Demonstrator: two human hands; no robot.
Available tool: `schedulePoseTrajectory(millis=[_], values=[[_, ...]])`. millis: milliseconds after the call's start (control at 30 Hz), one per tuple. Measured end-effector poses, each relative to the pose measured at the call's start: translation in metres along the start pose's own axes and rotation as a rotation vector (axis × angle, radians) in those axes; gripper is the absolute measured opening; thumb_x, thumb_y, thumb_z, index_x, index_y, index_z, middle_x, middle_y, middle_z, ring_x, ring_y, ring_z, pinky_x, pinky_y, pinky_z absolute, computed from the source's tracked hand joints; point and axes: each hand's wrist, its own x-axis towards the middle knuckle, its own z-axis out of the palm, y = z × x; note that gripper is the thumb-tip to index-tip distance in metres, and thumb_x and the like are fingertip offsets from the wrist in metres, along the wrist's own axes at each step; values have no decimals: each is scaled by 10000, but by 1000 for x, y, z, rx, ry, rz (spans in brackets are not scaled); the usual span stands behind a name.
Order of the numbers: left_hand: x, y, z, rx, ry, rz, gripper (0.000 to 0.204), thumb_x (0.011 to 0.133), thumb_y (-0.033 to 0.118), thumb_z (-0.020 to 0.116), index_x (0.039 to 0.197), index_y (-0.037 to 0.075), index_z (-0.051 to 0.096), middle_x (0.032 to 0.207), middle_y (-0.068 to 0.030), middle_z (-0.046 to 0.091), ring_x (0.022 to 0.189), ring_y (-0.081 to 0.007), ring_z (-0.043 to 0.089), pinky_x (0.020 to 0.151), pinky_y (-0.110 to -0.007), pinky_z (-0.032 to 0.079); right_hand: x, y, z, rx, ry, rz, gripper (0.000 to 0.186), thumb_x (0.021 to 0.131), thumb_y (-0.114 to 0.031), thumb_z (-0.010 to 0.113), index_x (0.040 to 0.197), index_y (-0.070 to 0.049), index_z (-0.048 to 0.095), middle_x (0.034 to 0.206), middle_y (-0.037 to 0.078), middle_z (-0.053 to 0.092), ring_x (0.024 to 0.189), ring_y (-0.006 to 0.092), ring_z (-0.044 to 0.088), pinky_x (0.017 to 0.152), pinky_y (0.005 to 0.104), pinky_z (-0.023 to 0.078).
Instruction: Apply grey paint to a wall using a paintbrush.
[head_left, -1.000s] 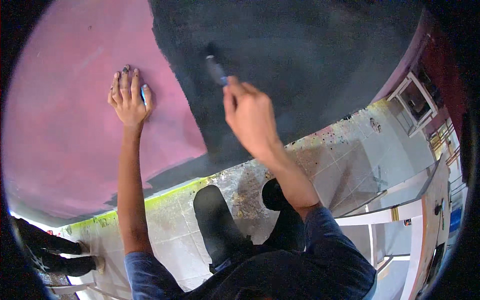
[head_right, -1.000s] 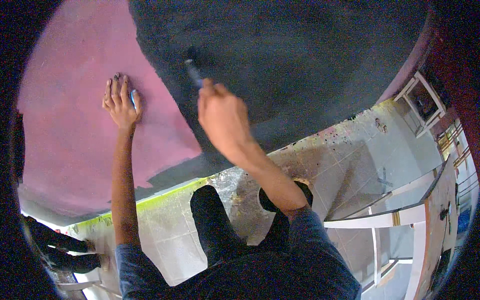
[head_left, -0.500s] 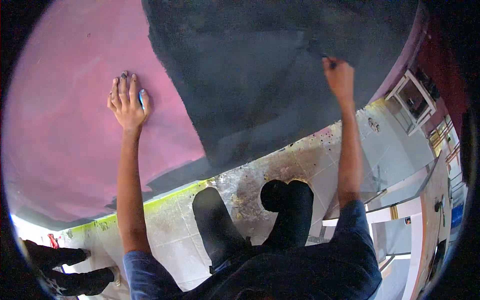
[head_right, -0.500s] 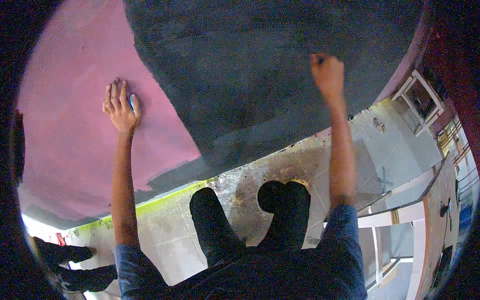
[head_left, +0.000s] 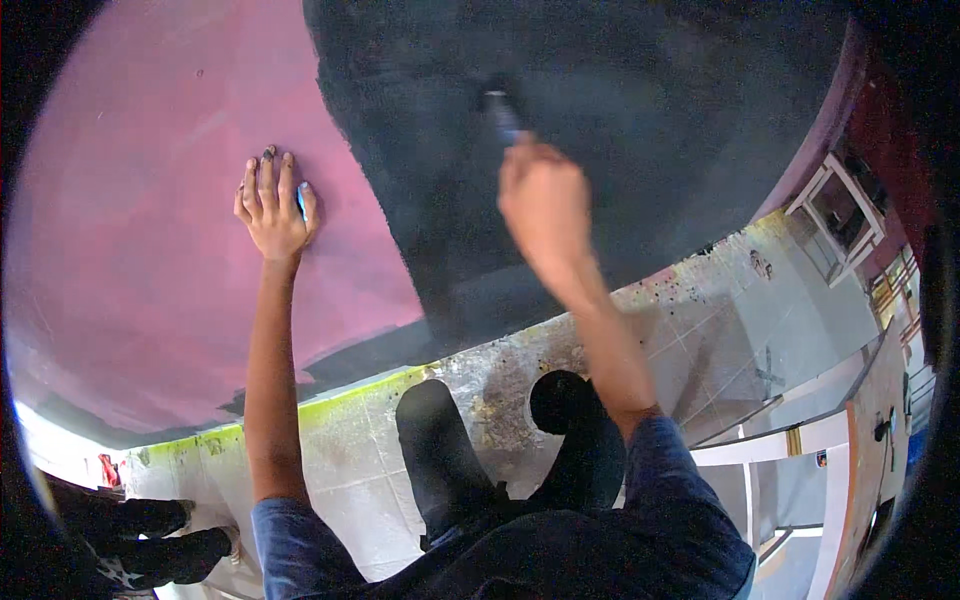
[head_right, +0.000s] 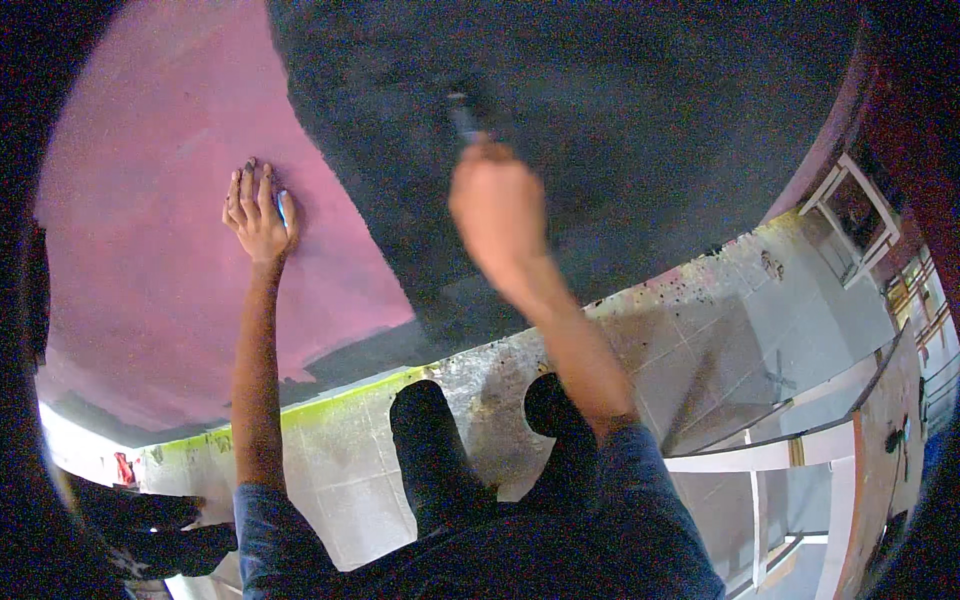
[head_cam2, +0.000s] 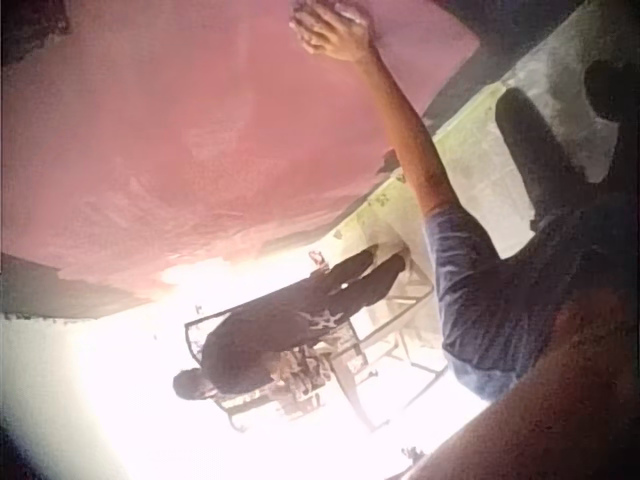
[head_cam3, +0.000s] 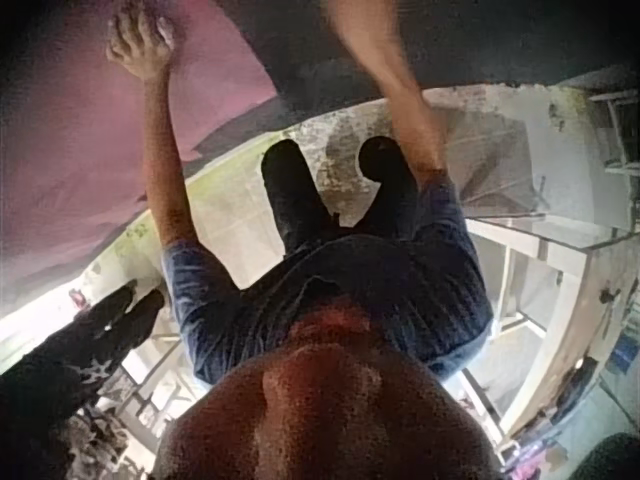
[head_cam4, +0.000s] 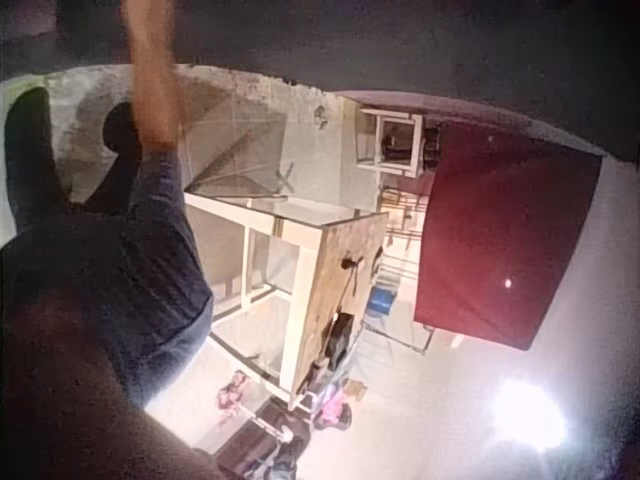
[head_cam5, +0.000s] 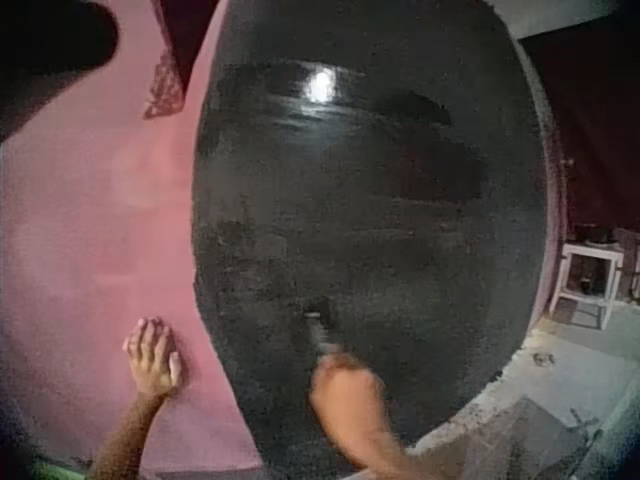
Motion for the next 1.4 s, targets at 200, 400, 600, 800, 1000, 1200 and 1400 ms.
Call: schedulePoseTrajectory(millis=[200, 400, 600, 800, 1000, 1200, 1400], values=[[0, 1, 2, -27, 2, 1, 388, 834, 262, 521, 1199, 140, 569, 1291, -47, 508, 1239, -258, 413, 997, -412, 287, -5, -61, -8, 352, -5, -126, 249, 859, -124, 519, 1001, 73, 574, 769, 213, 611, 604, 358, 624, 533, 435, 517], [-2, 3, 2, -30, -24, -13, 394, 839, 272, 513, 1210, 149, 564, 1296, -46, 506, 1243, -253, 409, 1002, -407, 274, 15, -4, -8, 292, 9, -5, 266, 855, -209, 588, 988, 9, 662, 815, 236, 639, 721, 361, 635, 631, 420, 508], [-1, -5, -1, -14, -11, 10, 383, 832, 273, 522, 1190, 151, 581, 1290, -45, 510, 1244, -248, 407, 1003, -403, 270, 23, 133, -39, -135, 84, 162, 272, 865, -272, 568, 931, -35, 686, 695, 217, 624, 648, 366, 630, 565, 447, 494], [-2, 4, 4, -29, -2, -4, 379, 821, 269, 529, 1177, 152, 586, 1281, -49, 514, 1248, -247, 403, 1003, -406, 272, 6, 234, -44, -547, 214, 214, 268, 880, -257, 545, 880, -11, 652, 743, 237, 624, 703, 410, 623, 578, 465, 493], [-2, -3, 0, -28, 7, 2, 390, 822, 267, 523, 1191, 150, 570, 1279, -46, 514, 1248, -245, 399, 999, -409, 274, -37, 103, 33, -248, 75, 100, 172, 893, -126, 467, 840, 0, 572, 706, 190, 604, 606, 340, 619, 506, 428, 508], [-2, 1, -2, -14, -17, -1, 393, 829, 277, 511, 1197, 148, 560, 1283, -44, 511, 1231, -247, 404, 994, -405, 276, -91, -31, 45, 239, -50, -75, 287, 865, -171, 554, 1117, -35, 543, 755, 119, 571, 536, 309, 604, 437, 390, 502], [0, 2, 0, 3, -14, 7, 389, 833, 277, 509, 1197, 150, 562, 1273, -46, 515, 1224, -246, 409, 997, -404, 272, -45, -30, 9, 209, 98, -111, 272, 860, -154, 571, 1114, -60, 559, 747, 112, 562, 521, 299, 595, 420, 378, 489]])
